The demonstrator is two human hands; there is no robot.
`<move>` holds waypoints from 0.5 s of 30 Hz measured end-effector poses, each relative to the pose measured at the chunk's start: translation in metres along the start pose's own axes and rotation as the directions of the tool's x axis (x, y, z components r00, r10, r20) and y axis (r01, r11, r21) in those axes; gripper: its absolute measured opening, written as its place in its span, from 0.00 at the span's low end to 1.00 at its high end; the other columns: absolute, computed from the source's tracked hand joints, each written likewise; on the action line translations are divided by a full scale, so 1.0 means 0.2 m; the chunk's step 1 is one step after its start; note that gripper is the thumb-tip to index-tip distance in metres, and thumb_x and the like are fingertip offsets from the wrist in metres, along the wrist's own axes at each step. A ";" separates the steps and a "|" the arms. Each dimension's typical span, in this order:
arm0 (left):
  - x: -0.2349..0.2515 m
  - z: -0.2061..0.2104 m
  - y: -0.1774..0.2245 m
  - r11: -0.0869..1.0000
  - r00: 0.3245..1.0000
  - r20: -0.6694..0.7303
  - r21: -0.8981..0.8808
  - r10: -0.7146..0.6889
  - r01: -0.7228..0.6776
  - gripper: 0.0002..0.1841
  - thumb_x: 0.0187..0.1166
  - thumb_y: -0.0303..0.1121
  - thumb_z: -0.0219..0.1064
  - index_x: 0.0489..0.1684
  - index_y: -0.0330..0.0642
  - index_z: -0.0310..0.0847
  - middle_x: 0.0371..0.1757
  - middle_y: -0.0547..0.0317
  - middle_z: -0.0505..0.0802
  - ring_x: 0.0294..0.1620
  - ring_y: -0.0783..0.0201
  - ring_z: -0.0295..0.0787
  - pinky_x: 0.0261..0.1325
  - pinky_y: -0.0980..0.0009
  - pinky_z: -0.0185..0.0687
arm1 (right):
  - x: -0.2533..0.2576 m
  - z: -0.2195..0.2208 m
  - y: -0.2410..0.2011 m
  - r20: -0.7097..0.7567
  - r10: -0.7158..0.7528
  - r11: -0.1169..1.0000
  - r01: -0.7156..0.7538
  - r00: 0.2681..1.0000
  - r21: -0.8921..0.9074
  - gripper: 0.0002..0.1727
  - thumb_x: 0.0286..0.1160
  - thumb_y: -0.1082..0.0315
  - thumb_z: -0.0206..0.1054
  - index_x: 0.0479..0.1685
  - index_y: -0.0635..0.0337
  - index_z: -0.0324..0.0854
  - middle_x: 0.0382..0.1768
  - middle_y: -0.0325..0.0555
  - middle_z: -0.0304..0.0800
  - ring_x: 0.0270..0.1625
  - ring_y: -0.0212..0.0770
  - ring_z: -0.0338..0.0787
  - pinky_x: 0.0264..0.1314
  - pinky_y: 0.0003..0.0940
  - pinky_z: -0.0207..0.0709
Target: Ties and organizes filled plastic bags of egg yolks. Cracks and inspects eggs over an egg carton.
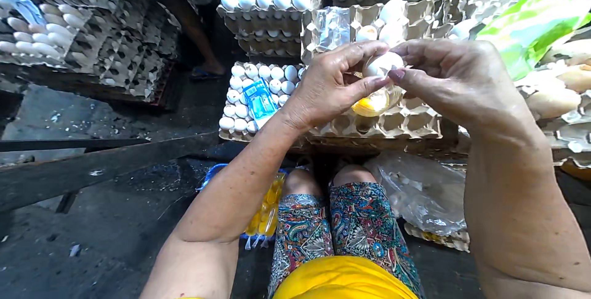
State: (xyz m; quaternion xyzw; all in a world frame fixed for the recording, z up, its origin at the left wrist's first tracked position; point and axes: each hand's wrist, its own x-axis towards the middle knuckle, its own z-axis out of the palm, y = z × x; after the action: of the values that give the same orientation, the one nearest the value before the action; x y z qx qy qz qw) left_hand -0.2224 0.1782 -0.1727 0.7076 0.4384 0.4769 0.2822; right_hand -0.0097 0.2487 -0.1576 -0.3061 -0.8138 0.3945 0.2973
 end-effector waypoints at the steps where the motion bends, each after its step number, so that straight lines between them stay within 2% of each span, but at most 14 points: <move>1: 0.00 0.00 0.01 1.000 1.000 -0.006 0.002 -0.017 0.017 0.22 0.79 0.28 0.73 0.68 0.26 0.80 0.63 0.45 0.90 0.58 0.65 0.93 0.60 0.71 0.92 | 0.00 0.01 0.00 -0.001 -0.004 1.000 0.004 1.000 -0.015 0.17 0.78 0.58 0.69 0.61 0.53 0.87 0.44 0.30 0.95 0.38 0.21 0.92 0.43 0.20 0.88; 8: 0.02 0.01 0.03 0.987 0.998 -0.034 0.149 -0.049 0.053 0.19 0.77 0.25 0.72 0.64 0.26 0.83 0.59 0.46 0.93 0.56 0.68 0.94 0.60 0.73 0.92 | 0.00 0.07 -0.01 -0.050 -0.030 0.988 0.022 0.998 -0.152 0.16 0.79 0.59 0.69 0.60 0.54 0.88 0.45 0.34 0.95 0.40 0.17 0.91 0.45 0.15 0.86; 15: 0.03 0.07 0.02 0.959 0.993 -0.120 0.277 -0.022 0.055 0.15 0.75 0.26 0.72 0.57 0.29 0.86 0.54 0.49 0.94 0.53 0.67 0.95 0.56 0.71 0.94 | 0.00 0.11 0.01 -0.111 -0.075 0.957 0.041 0.991 -0.287 0.18 0.78 0.59 0.67 0.62 0.56 0.88 0.45 0.43 0.95 0.41 0.28 0.93 0.45 0.26 0.88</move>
State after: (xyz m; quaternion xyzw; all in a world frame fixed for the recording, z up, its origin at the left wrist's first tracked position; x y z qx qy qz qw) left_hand -0.2069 0.1810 -0.1720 0.7029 0.5306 0.4447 0.1630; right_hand -0.0249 0.2398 -0.1700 -0.3448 -0.8512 0.2456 0.3104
